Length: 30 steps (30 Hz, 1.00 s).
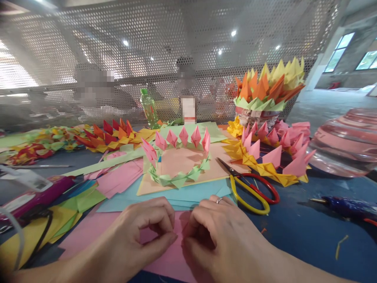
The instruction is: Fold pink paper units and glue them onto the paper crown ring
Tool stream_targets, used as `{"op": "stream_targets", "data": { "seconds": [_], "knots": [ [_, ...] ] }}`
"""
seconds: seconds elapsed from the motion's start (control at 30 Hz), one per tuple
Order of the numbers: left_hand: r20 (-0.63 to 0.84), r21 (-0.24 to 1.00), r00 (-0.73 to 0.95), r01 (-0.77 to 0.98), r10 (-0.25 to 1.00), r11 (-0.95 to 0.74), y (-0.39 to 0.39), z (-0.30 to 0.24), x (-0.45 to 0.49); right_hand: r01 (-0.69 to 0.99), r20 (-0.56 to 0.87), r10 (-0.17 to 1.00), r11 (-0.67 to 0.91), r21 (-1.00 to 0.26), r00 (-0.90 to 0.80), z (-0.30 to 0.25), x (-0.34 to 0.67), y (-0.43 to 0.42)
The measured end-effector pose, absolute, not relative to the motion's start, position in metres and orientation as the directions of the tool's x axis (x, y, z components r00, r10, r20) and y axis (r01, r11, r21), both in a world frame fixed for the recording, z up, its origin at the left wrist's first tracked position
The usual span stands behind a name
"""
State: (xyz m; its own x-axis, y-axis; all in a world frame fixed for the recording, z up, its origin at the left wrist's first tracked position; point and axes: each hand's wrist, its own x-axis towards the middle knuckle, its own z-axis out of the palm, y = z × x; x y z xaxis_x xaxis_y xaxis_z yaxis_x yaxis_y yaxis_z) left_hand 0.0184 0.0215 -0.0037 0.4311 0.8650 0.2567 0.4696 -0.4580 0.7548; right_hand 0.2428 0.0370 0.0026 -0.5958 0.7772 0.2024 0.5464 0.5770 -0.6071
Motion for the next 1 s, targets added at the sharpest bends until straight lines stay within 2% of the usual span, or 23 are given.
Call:
{"op": "stream_targets", "data": {
  "seconds": [0.33, 0.47, 0.63, 1.0],
  "knots": [
    [0.219, 0.763, 0.428, 0.485, 0.877, -0.427, 0.022, 0.002, 0.021, 0.599, 0.004, 0.826, 0.412, -0.687, -0.564, 0.016, 0.242, 0.044],
    [0.215, 0.758, 0.426, 0.494, 0.879, -0.425, 0.022, 0.003, 0.021, 0.598, 0.039, 0.829, 0.434, -0.674, -0.558, 0.012, 0.241, 0.044],
    [0.208, 0.76, 0.43, 0.495, 0.878, -0.422, 0.022, 0.004, 0.022, 0.648, 0.008, 0.835, 0.433, -0.627, -0.549, 0.013, 0.237, 0.042],
    [0.151, 0.795, 0.369, 0.506, 0.917, -0.334, 0.022, 0.002, 0.019, 0.618, 0.138, 0.787, 0.569, -0.543, -0.602, 0.01, 0.239, 0.04]
  ]
}}
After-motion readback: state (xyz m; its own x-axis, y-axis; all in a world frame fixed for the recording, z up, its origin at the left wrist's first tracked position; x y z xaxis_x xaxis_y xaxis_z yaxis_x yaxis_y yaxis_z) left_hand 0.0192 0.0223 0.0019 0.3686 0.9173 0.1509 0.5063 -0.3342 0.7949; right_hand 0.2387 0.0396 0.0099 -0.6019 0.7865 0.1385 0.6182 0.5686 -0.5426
